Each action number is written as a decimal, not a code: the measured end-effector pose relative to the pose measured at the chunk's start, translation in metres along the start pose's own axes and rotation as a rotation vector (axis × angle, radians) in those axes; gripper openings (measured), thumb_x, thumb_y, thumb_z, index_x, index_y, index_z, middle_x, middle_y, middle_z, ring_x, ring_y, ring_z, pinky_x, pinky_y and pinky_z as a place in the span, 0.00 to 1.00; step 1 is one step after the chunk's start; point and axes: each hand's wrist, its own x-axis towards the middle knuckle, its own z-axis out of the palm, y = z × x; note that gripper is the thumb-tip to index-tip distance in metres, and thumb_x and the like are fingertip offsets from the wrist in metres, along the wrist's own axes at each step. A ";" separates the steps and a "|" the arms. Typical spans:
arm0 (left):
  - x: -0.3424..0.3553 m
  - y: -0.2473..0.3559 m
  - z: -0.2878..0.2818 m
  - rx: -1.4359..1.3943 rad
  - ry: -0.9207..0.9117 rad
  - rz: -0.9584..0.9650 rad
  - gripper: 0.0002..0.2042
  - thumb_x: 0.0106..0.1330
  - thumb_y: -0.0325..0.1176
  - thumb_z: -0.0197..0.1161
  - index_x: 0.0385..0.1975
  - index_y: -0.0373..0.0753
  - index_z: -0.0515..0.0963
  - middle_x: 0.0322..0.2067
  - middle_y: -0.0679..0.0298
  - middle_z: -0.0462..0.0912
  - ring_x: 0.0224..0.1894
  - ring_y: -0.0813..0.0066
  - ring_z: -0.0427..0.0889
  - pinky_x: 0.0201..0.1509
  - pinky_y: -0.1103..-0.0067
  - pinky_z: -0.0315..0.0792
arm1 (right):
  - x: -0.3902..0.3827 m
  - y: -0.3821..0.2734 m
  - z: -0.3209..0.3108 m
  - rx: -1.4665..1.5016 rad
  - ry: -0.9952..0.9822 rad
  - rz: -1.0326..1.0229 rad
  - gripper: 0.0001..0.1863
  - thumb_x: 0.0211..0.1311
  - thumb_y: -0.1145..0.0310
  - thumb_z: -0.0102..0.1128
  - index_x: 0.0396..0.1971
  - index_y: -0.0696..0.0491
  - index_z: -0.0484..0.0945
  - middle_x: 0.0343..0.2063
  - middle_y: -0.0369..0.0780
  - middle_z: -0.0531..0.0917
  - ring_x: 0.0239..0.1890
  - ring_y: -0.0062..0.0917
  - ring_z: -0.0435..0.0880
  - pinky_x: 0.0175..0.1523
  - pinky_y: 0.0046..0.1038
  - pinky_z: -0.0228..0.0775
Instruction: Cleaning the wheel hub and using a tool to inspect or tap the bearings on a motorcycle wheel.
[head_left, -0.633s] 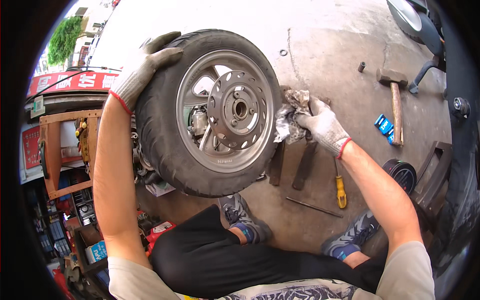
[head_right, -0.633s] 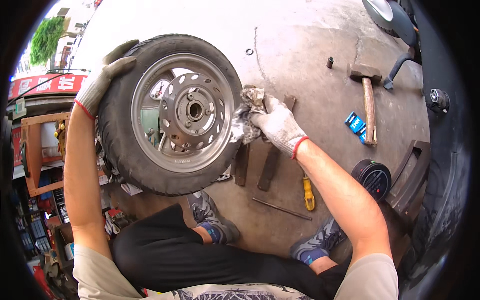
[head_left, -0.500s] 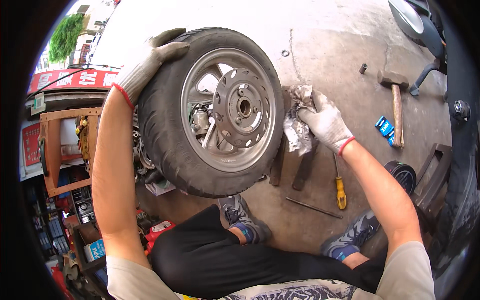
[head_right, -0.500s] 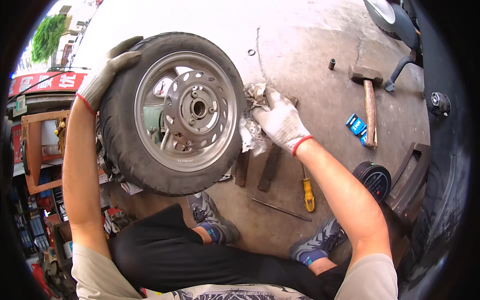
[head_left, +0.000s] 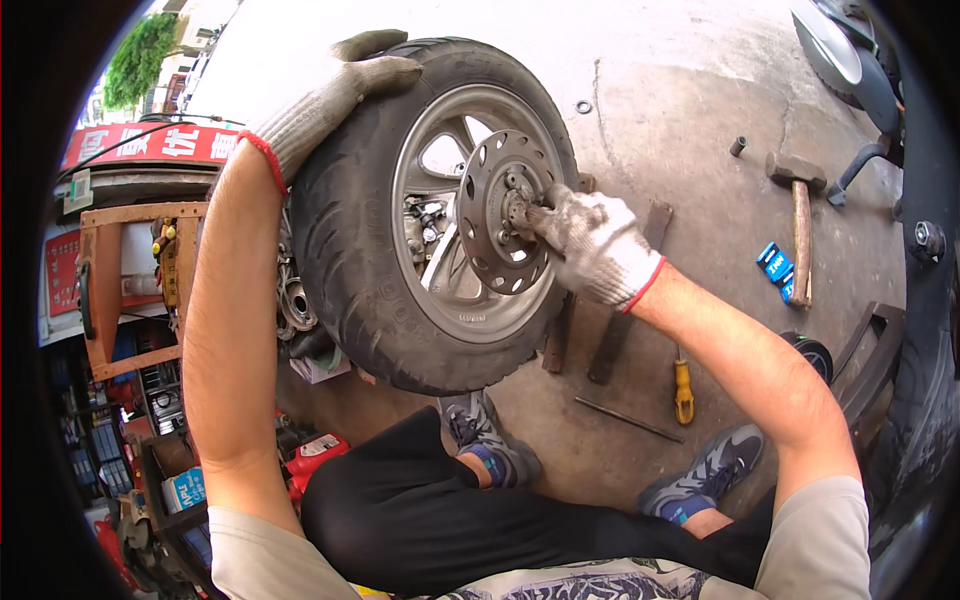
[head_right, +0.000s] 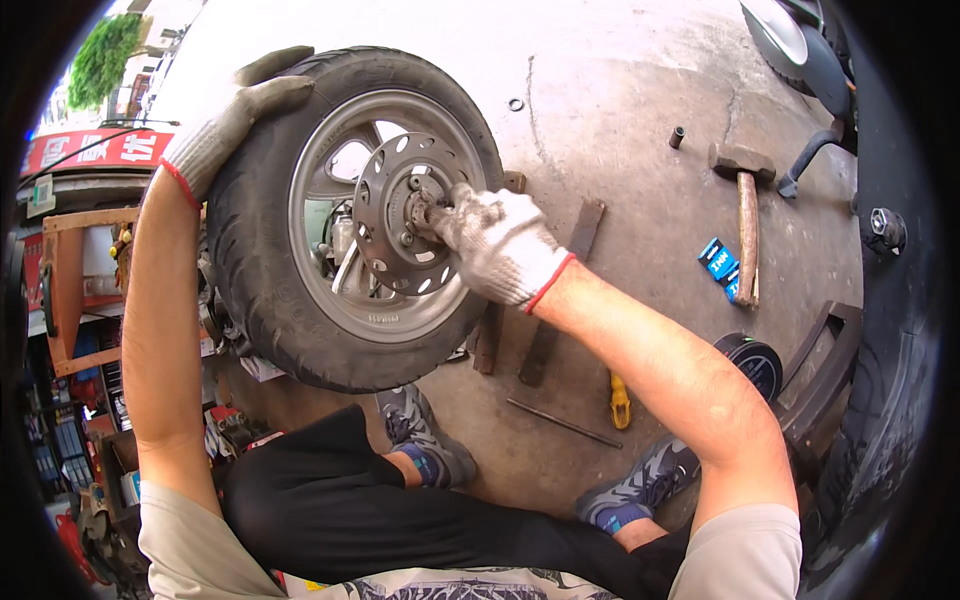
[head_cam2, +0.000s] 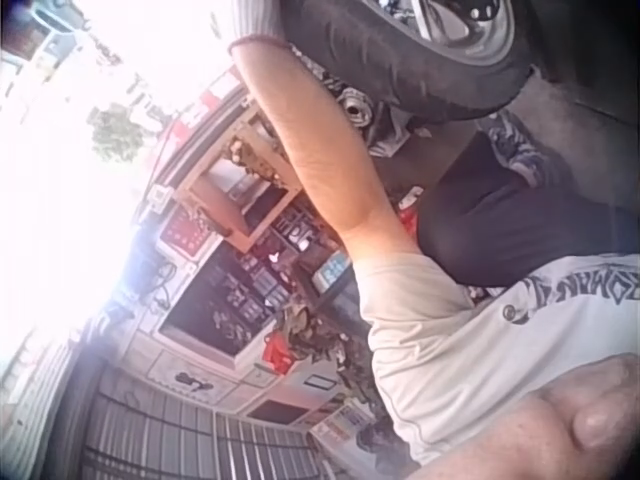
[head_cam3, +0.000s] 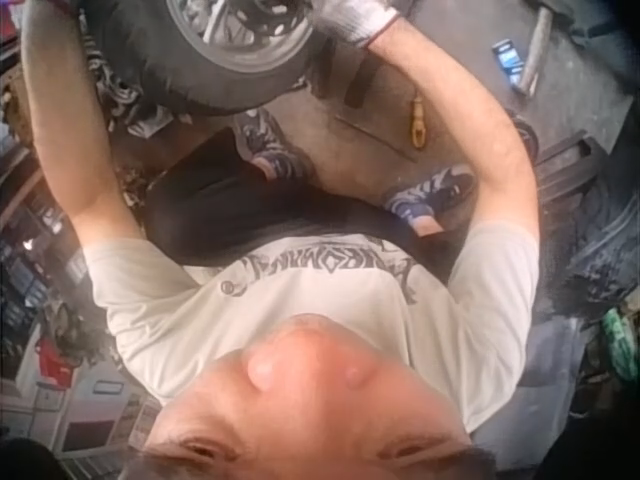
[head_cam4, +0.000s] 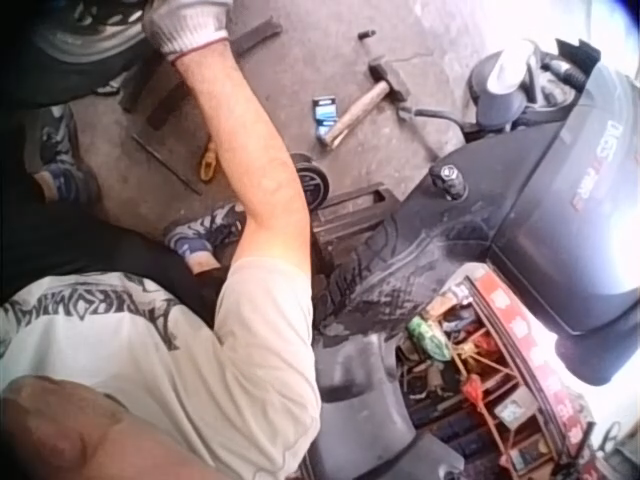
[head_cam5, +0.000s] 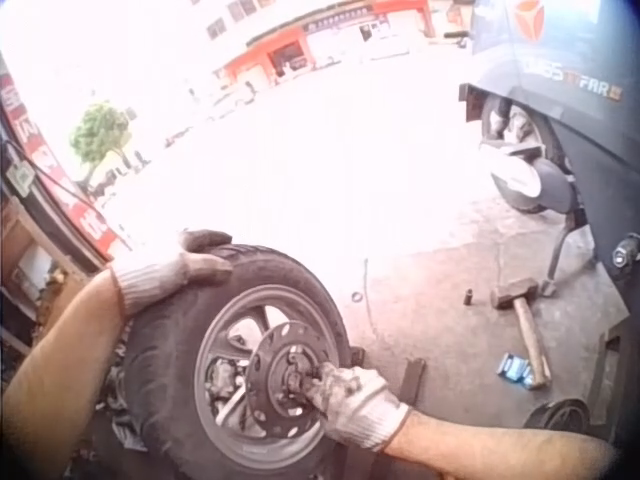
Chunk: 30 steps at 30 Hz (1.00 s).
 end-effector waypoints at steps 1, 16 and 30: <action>0.001 -0.001 0.001 0.000 0.004 -0.001 0.36 0.59 0.46 0.66 0.68 0.38 0.71 0.60 0.48 0.78 0.61 0.61 0.78 0.66 0.73 0.72 | 0.000 -0.010 -0.001 0.033 0.002 0.062 0.17 0.59 0.65 0.60 0.48 0.50 0.83 0.41 0.50 0.83 0.32 0.40 0.87 0.38 0.38 0.81; 0.000 -0.016 -0.002 -0.092 -0.017 0.013 0.35 0.60 0.45 0.66 0.68 0.36 0.70 0.60 0.47 0.78 0.61 0.61 0.78 0.65 0.72 0.73 | -0.056 0.069 0.002 1.568 0.315 0.945 0.19 0.66 0.84 0.49 0.56 0.62 0.73 0.43 0.45 0.85 0.36 0.28 0.86 0.40 0.28 0.81; 0.006 -0.021 -0.001 -0.041 0.003 0.057 0.34 0.60 0.44 0.67 0.67 0.36 0.71 0.58 0.49 0.80 0.59 0.64 0.79 0.65 0.74 0.73 | -0.033 0.022 0.007 1.499 0.461 0.877 0.16 0.65 0.84 0.49 0.51 0.61 0.75 0.42 0.41 0.84 0.39 0.24 0.85 0.43 0.28 0.81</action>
